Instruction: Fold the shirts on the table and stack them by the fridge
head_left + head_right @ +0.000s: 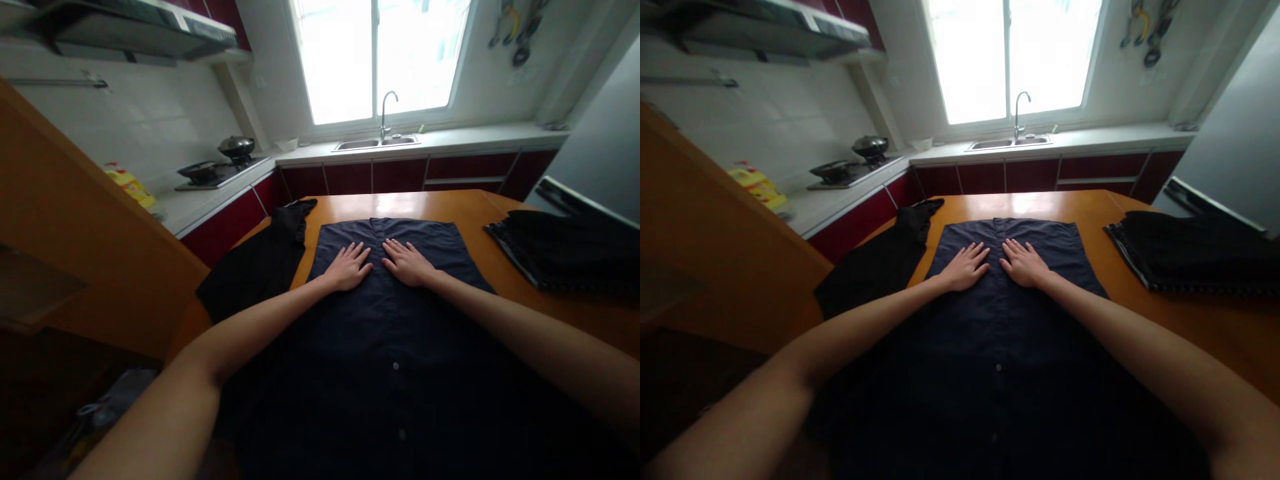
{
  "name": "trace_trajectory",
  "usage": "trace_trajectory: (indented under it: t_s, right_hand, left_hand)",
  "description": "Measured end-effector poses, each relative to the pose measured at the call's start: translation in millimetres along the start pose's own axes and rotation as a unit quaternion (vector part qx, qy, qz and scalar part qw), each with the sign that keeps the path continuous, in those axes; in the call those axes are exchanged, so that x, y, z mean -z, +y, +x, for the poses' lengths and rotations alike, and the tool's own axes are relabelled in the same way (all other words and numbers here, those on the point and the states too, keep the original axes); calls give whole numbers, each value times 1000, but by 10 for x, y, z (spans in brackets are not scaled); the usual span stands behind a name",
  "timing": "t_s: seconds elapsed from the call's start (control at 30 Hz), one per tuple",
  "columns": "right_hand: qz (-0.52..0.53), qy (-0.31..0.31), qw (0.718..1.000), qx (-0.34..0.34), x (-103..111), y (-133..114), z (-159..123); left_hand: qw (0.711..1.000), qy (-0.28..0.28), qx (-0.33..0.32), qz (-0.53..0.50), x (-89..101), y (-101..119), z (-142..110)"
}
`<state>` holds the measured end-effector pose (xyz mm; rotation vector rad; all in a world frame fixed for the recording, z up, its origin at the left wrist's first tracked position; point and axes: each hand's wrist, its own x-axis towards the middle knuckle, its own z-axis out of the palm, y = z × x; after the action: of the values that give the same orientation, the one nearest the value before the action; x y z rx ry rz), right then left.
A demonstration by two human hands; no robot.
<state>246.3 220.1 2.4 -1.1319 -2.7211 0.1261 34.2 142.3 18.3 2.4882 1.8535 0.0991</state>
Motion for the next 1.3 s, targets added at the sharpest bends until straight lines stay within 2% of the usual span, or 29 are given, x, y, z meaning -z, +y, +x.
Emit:
trace_trajectory:
  t_s: [0.1,0.23,0.4,0.47,0.57,0.67,0.77,0.87,0.9,1.0,1.1,1.2,1.3]
  right_hand:
    - [3,2,1000,-2,4,1,-6]
    - [5,31,999,-5,27,-19,-38]
    - [39,20,999,15,61,42,-37]
    - [46,4,999,13,81,194,12]
    - [33,-20,999,-9,142,610,135]
    - [12,-31,995,-93,243,1086,270]
    - [-4,-9,986,-166,334,1292,384]
    - [-6,29,988,-150,328,1064,453]
    - [1,39,992,-119,299,914,461]
    - [34,33,998,32,168,427,447]
    - [49,-7,993,111,64,124,440]
    - [55,-38,990,127,38,105,509]
    - [62,-47,988,135,57,275,652]
  left_hand:
    - [1000,6,17,-11,10,-57,24]
    - [999,0,32,-13,63,-272,165]
    - [991,-8,131,0,129,-612,469]
    - [990,-12,139,1,128,-706,576]
    - [991,-10,135,4,97,-781,660]
    - [990,-11,138,10,86,-810,676]
    - [989,-23,144,7,118,-794,677]
    - [992,-20,128,1,135,-690,706]
    - [995,-12,103,1,127,-638,727]
    - [1000,-6,22,-4,74,-493,831]
    - [999,-27,13,-11,31,-472,993]
    - [999,-29,24,-14,20,-571,1172]
    - [999,-25,27,-17,15,-668,1311]
